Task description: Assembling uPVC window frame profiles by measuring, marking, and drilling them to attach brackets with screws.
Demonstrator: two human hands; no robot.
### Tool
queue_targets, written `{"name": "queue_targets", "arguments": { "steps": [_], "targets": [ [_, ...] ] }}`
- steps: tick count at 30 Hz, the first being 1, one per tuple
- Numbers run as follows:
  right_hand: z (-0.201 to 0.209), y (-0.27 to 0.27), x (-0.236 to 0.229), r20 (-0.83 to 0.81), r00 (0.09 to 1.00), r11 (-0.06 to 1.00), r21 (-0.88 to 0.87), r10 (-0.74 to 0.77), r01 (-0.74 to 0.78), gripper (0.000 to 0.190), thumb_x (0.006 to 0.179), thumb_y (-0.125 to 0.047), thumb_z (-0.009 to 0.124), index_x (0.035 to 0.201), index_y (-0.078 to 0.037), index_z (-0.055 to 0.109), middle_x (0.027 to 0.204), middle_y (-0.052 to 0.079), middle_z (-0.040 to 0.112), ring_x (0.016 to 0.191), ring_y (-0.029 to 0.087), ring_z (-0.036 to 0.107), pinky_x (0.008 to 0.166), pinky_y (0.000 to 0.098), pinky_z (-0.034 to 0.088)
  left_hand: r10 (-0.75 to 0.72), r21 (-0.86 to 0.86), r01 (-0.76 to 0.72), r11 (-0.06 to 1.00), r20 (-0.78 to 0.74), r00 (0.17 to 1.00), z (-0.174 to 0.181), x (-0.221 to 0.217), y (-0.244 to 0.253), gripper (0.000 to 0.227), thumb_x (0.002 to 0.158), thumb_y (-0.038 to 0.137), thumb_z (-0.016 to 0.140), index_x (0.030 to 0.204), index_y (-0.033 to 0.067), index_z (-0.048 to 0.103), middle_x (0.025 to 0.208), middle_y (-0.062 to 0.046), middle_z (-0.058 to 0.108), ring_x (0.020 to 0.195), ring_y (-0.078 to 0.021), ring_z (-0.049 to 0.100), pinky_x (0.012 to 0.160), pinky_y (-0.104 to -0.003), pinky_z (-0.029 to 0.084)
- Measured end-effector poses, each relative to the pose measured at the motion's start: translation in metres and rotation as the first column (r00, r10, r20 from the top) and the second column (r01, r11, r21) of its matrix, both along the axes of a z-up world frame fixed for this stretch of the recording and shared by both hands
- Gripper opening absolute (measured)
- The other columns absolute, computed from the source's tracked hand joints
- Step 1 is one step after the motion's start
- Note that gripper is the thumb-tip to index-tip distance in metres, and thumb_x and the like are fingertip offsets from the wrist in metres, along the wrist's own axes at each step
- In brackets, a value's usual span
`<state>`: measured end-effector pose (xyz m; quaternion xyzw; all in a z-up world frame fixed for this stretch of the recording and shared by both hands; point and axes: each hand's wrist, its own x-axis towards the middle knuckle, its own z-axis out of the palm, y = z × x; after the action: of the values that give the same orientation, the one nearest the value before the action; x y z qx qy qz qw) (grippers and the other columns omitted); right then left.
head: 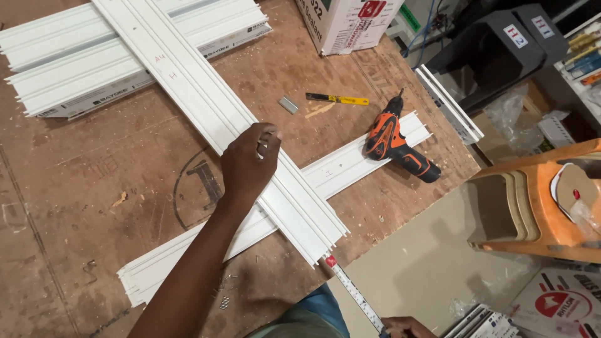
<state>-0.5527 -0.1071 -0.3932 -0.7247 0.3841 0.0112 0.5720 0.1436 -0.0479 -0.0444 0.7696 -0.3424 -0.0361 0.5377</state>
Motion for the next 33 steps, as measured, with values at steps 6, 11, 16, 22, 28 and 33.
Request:
{"name": "queue_targets", "arguments": {
  "steps": [6, 11, 16, 22, 28, 33],
  "targets": [
    [0.02, -0.053, 0.045, -0.016, 0.983, 0.968, 0.177, 0.185, -0.179, 0.035, 0.096, -0.017, 0.065, 0.123, 0.004, 0.071, 0.115, 0.014, 0.08, 0.107, 0.024, 0.076, 0.1, 0.0358, 0.052, 0.024, 0.037, -0.025, 0.999, 0.028, 0.999, -0.003, 0.0, 0.001, 0.02, 0.098, 0.029, 0.069, 0.107, 0.0104, 0.071, 0.085, -0.004, 0.075, 0.07, -0.0161, 0.072, 0.063, -0.032, 0.055],
    [-0.015, -0.07, 0.039, -0.129, 0.991, 0.777, 0.622, -0.021, 0.098, 0.026, 0.105, -0.013, 0.058, 0.121, 0.006, 0.068, 0.092, 0.004, 0.058, 0.082, 0.014, 0.053, 0.071, 0.025, 0.037, 0.026, 0.058, -0.029, 0.998, 0.048, 0.998, -0.004, -0.001, 0.0, 0.021, 0.098, 0.029, 0.069, 0.107, 0.0099, 0.071, 0.087, -0.004, 0.075, 0.07, -0.0167, 0.072, 0.064, -0.033, 0.055],
    [0.153, 0.003, 0.168, 0.095, 0.982, 0.983, -0.066, -0.166, 0.173, 0.021, 0.091, -0.013, 0.067, 0.1, 0.002, 0.078, 0.087, 0.009, 0.072, 0.082, 0.016, 0.07, 0.078, 0.0265, 0.051, 0.031, 0.062, -0.033, 0.998, 0.037, 0.999, -0.005, -0.001, -0.001, 0.022, 0.098, 0.029, 0.069, 0.107, 0.0097, 0.071, 0.088, -0.003, 0.076, 0.071, -0.0158, 0.072, 0.064, -0.032, 0.056],
    [0.244, 0.023, 0.243, 0.141, 0.959, 0.941, -0.205, -0.245, 0.27, 0.021, 0.088, -0.01, 0.068, 0.097, 0.004, 0.082, 0.087, 0.014, 0.079, 0.082, 0.019, 0.079, 0.08, 0.0321, 0.059, 0.025, 0.092, -0.027, 0.995, 0.023, 0.999, -0.005, 0.0, -0.001, 0.022, 0.098, 0.03, 0.068, 0.106, 0.0098, 0.071, 0.091, -0.003, 0.076, 0.072, -0.0155, 0.073, 0.065, -0.032, 0.056],
    [0.26, 0.027, 0.272, 0.098, 0.94, 0.942, -0.044, -0.327, 0.332, 0.024, 0.088, -0.011, 0.068, 0.1, 0.005, 0.08, 0.086, 0.016, 0.083, 0.081, 0.02, 0.079, 0.078, 0.0325, 0.059, 0.024, 0.117, -0.022, 0.993, -0.013, 1.0, -0.002, -0.002, -0.001, 0.022, 0.098, 0.03, 0.067, 0.107, 0.0104, 0.071, 0.094, -0.003, 0.076, 0.073, -0.0159, 0.074, 0.067, -0.033, 0.057],
    [0.293, 0.029, 0.304, 0.099, 0.943, 0.947, -0.011, -0.317, 0.32, 0.026, 0.087, -0.013, 0.068, 0.101, 0.005, 0.08, 0.085, 0.015, 0.084, 0.083, 0.018, 0.078, 0.08, 0.0299, 0.058, 0.03, 0.139, -0.027, 0.99, -0.019, 0.999, -0.001, -0.002, -0.001, 0.021, 0.097, 0.029, 0.067, 0.107, 0.011, 0.07, 0.096, -0.002, 0.077, 0.074, -0.0161, 0.075, 0.068, -0.034, 0.057]
  ]
}}
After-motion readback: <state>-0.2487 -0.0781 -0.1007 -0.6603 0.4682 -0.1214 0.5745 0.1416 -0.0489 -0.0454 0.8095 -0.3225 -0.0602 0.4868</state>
